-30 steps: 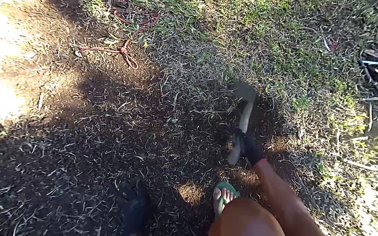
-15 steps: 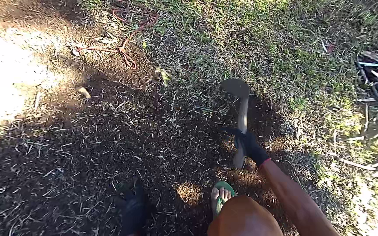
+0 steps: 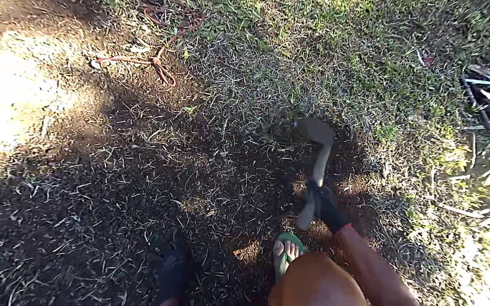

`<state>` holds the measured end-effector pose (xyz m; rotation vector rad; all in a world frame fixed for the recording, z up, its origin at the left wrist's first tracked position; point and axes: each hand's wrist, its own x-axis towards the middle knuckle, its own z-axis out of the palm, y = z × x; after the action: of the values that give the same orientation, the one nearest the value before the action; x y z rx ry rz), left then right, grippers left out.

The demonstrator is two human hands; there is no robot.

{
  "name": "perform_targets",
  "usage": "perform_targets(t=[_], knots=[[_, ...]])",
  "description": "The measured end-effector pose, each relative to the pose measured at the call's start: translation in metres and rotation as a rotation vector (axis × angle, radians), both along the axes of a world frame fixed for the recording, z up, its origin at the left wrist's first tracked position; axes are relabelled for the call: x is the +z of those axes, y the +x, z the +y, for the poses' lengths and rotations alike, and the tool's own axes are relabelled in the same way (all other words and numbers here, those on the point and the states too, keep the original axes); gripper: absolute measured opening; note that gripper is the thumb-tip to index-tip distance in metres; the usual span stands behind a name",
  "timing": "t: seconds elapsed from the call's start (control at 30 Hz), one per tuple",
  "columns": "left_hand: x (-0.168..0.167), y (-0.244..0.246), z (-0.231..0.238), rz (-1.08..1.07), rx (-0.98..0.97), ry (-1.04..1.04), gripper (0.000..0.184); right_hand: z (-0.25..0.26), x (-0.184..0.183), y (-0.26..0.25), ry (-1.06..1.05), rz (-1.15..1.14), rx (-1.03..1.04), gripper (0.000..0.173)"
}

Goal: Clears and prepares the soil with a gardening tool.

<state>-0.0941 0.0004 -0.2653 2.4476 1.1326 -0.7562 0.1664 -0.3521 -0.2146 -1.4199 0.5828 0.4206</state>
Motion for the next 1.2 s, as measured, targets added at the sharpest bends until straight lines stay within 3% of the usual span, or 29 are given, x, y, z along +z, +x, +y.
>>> perform_targets(t=[0.1, 0.2, 0.3, 0.4, 0.53, 0.67, 0.8, 0.87, 0.97, 1.1, 1.13, 1.2], knots=[[0.003, 0.0, 0.001, 0.01, -0.004, 0.006, 0.136, -0.007, 0.011, 0.039, 0.049, -0.214, -0.193, 0.027], [0.001, -0.001, 0.0, 0.009, 0.006, 0.006, 0.135, 0.023, 0.002, 0.065, 0.119, -0.29, -0.299, 0.035], [-0.002, -0.002, 0.001, 0.004, 0.002, 0.014, 0.136, 0.065, -0.024, 0.031, 0.049, -0.157, -0.002, 0.034], [0.0, -0.001, 0.0, -0.014, 0.002, 0.011, 0.136, 0.048, -0.015, 0.013, -0.016, 0.024, 0.112, 0.03], [0.006, 0.001, -0.002, -0.038, -0.008, 0.008, 0.132, 0.0, 0.011, 0.04, -0.06, -0.174, 0.0, 0.026], [0.002, -0.002, -0.001, -0.017, -0.005, 0.006, 0.134, 0.017, 0.009, 0.072, 0.052, -0.291, -0.302, 0.034], [0.005, -0.002, 0.0, -0.003, 0.018, -0.044, 0.132, 0.048, -0.023, 0.022, 0.0, -0.036, 0.017, 0.032], [0.009, 0.0, -0.001, -0.007, 0.014, -0.045, 0.131, 0.031, -0.013, 0.011, -0.042, 0.052, 0.083, 0.031], [0.013, 0.002, -0.002, -0.028, 0.011, -0.037, 0.13, -0.003, 0.008, 0.023, -0.083, -0.039, 0.017, 0.031], [0.005, -0.003, 0.0, -0.043, 0.021, -0.027, 0.133, 0.01, -0.002, 0.063, 0.042, -0.254, -0.317, 0.029], [0.002, -0.004, 0.0, -0.059, 0.024, -0.028, 0.133, 0.022, -0.009, 0.063, 0.068, -0.254, -0.323, 0.031], [0.005, -0.004, -0.001, -0.049, 0.022, -0.031, 0.132, 0.048, -0.023, 0.036, 0.031, -0.153, -0.14, 0.032]])
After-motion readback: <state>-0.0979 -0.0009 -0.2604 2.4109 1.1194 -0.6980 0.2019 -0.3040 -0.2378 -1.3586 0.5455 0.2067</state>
